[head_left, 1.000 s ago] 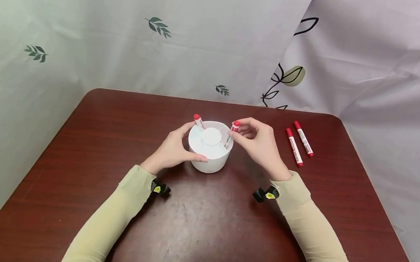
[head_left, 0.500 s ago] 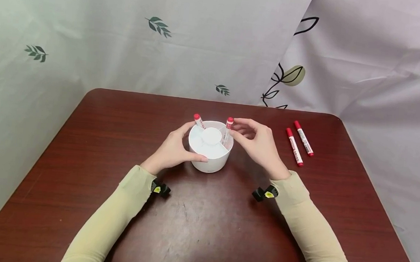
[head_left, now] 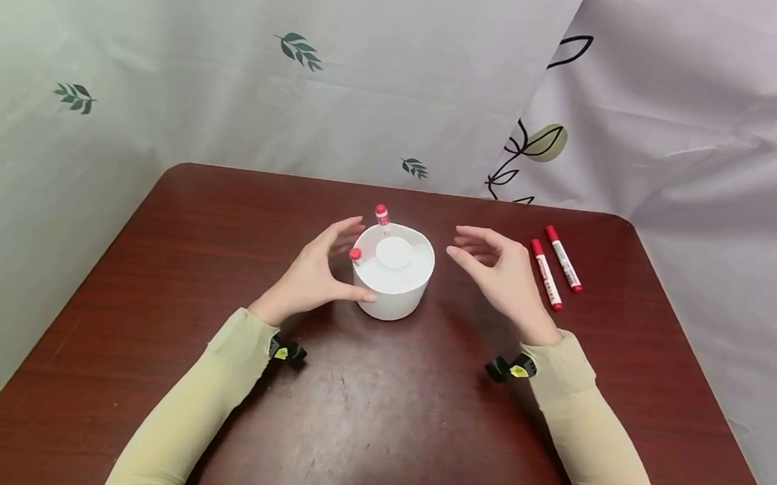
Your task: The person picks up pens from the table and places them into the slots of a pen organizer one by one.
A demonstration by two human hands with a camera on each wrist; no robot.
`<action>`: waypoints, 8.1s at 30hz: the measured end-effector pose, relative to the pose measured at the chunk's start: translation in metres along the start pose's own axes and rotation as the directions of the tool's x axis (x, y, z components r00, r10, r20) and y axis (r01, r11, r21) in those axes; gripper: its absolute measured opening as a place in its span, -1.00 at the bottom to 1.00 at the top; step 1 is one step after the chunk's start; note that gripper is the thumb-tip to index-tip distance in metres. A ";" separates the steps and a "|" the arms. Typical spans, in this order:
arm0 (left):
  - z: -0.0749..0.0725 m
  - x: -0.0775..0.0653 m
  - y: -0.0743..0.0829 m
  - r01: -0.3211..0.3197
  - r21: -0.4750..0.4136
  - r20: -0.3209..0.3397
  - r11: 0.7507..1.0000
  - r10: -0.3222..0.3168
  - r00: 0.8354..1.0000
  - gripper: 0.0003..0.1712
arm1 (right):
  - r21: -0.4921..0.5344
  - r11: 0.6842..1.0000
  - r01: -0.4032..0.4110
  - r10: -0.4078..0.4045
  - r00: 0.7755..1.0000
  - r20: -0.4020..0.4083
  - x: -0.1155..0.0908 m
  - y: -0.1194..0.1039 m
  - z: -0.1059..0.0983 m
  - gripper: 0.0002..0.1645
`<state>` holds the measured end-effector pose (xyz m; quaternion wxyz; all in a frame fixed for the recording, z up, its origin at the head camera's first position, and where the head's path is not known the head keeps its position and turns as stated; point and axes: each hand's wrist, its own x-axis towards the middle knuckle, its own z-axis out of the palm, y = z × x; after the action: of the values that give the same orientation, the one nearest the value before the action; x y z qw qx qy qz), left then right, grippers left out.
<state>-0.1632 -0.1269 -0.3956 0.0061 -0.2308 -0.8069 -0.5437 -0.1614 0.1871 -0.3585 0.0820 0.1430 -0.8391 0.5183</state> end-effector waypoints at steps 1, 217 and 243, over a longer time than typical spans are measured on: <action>0.001 0.001 0.000 0.000 -0.005 0.003 1.000 0.000 1.000 0.31 | 0.005 1.000 -0.007 0.007 1.000 -0.003 -0.001 0.000 -0.002 -0.55; 0.013 0.007 -0.002 0.045 -0.017 0.011 0.999 -0.045 0.999 0.17 | 0.211 0.977 0.035 -0.036 0.999 -0.001 0.027 -0.016 0.014 -0.60; 0.011 0.005 0.002 0.074 0.008 0.011 0.997 -0.074 0.997 0.21 | 0.101 0.995 -0.015 0.009 0.998 0.060 0.010 -0.019 0.005 -0.64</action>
<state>-0.1642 -0.1147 -0.3968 -0.0179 -0.2037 -0.8170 -0.5391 -0.1643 0.1735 -0.3418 0.0466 0.1574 -0.8145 0.5565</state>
